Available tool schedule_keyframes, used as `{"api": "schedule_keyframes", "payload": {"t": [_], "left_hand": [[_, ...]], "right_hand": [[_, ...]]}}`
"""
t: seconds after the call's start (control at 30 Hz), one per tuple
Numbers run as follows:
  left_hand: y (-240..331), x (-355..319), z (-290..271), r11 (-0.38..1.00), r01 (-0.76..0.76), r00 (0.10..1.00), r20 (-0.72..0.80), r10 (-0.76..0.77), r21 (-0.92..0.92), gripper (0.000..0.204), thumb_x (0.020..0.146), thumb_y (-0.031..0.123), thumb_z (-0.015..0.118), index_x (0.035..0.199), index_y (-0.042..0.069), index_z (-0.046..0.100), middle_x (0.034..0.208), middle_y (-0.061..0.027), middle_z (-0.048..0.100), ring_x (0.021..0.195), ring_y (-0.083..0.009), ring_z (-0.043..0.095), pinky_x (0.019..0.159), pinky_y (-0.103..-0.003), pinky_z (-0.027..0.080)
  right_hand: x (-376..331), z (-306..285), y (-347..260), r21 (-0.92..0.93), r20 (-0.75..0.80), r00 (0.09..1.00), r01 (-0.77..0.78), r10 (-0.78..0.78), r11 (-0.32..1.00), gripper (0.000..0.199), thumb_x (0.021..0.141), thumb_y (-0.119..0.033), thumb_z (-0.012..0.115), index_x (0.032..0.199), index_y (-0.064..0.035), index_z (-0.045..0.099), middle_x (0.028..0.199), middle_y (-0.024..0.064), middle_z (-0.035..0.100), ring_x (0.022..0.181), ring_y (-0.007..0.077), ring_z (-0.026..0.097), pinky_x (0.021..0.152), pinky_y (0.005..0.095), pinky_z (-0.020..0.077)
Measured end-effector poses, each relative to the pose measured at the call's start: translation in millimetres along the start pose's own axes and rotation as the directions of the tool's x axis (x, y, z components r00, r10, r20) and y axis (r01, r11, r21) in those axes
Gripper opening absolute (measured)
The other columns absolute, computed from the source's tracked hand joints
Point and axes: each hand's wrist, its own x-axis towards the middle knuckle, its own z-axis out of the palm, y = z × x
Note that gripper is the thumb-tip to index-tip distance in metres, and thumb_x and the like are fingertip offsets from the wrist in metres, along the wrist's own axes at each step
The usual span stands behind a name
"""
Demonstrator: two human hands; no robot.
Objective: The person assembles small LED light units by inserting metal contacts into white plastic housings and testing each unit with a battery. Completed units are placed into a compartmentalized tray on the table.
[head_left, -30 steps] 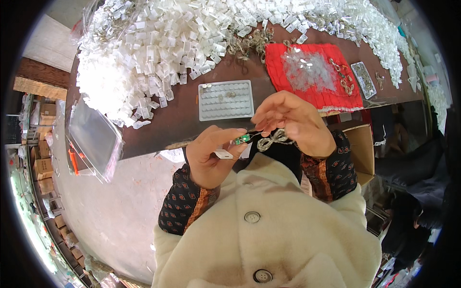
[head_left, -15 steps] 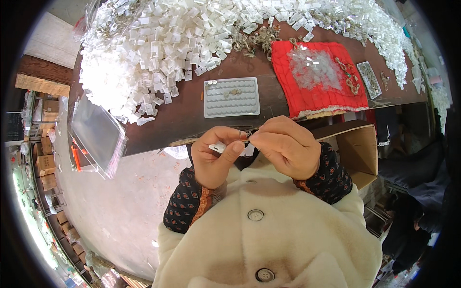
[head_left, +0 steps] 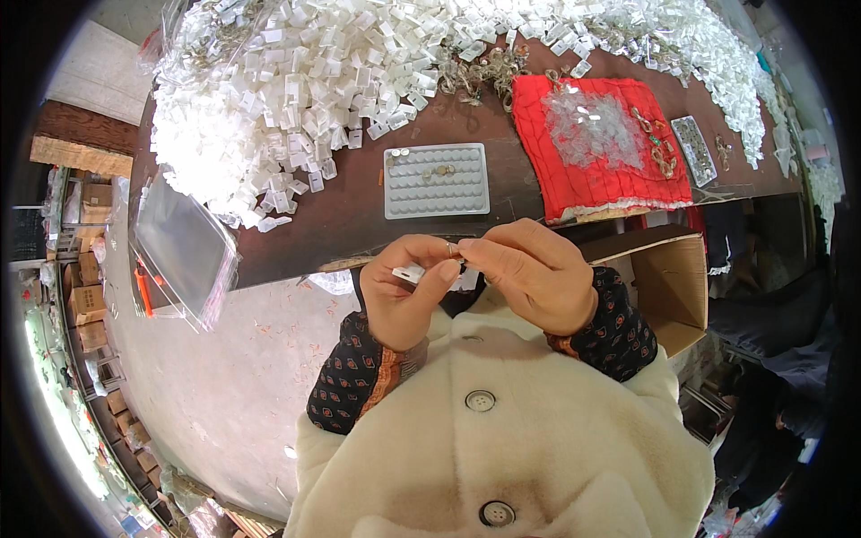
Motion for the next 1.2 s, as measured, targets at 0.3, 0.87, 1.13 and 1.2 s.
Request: {"api": "schedule_keyframes", "payload": {"t": [0.3, 0.87, 1.13, 1.2], "left_hand": [[1.5, 9.7, 6.3, 0.862, 0.259, 0.963, 0.046, -0.266, -0.436, 0.036, 0.094, 0.022, 0.056, 0.121, -0.002, 0.052, 0.092, -0.0034, 0.055, 0.067, -0.0097, 0.041, 0.053, -0.022, 0.033], [-11.2, 10.4, 1.0, 0.934, 0.117, 0.991, -0.023, -0.133, -0.338, 0.038, 0.098, 0.009, 0.053, 0.135, -0.001, 0.049, 0.123, -0.0122, 0.06, 0.095, -0.0151, 0.059, 0.083, -0.031, 0.048], [-12.4, 7.8, 3.6, 0.984, -0.038, 0.996, -0.084, 0.024, -0.174, 0.038, 0.093, -0.001, 0.058, 0.131, -0.003, 0.051, 0.121, -0.0176, 0.061, 0.101, -0.0204, 0.063, 0.087, -0.034, 0.055], [-14.1, 7.1, 4.0, 0.982, -0.091, 0.994, -0.077, 0.079, -0.166, 0.039, 0.092, -0.002, 0.059, 0.13, -0.003, 0.052, 0.12, -0.0185, 0.061, 0.103, -0.0218, 0.063, 0.088, -0.035, 0.055]], "right_hand": [[-0.6, 8.8, 3.8, 0.039, -0.176, 0.96, -0.214, 0.217, 0.976, 0.017, 0.079, 0.008, 0.069, 0.095, 0.0033, 0.066, 0.089, 0.0137, 0.063, 0.073, 0.02, 0.063, 0.067, 0.0255, 0.0502], [-4.2, 19.2, -1.6, 0.531, 0.029, 0.816, -0.502, 0.577, 0.683, 0.013, 0.087, 0.005, 0.063, 0.099, 0.0021, 0.064, 0.093, 0.0076, 0.065, 0.079, 0.0107, 0.064, 0.069, 0.0238, 0.0507], [0.1, 26.9, -3.2, 0.428, -0.125, 0.883, -0.363, 0.452, 0.828, 0.017, 0.084, 0.006, 0.066, 0.099, -0.0016, 0.066, 0.091, 0.0082, 0.066, 0.076, 0.014, 0.064, 0.064, 0.0244, 0.0503], [0.9, 27.1, -2.9, 0.395, -0.134, 0.895, -0.346, 0.426, 0.851, 0.017, 0.083, 0.006, 0.066, 0.098, -0.0016, 0.066, 0.089, 0.0083, 0.066, 0.075, 0.015, 0.064, 0.063, 0.0247, 0.0496]]}}
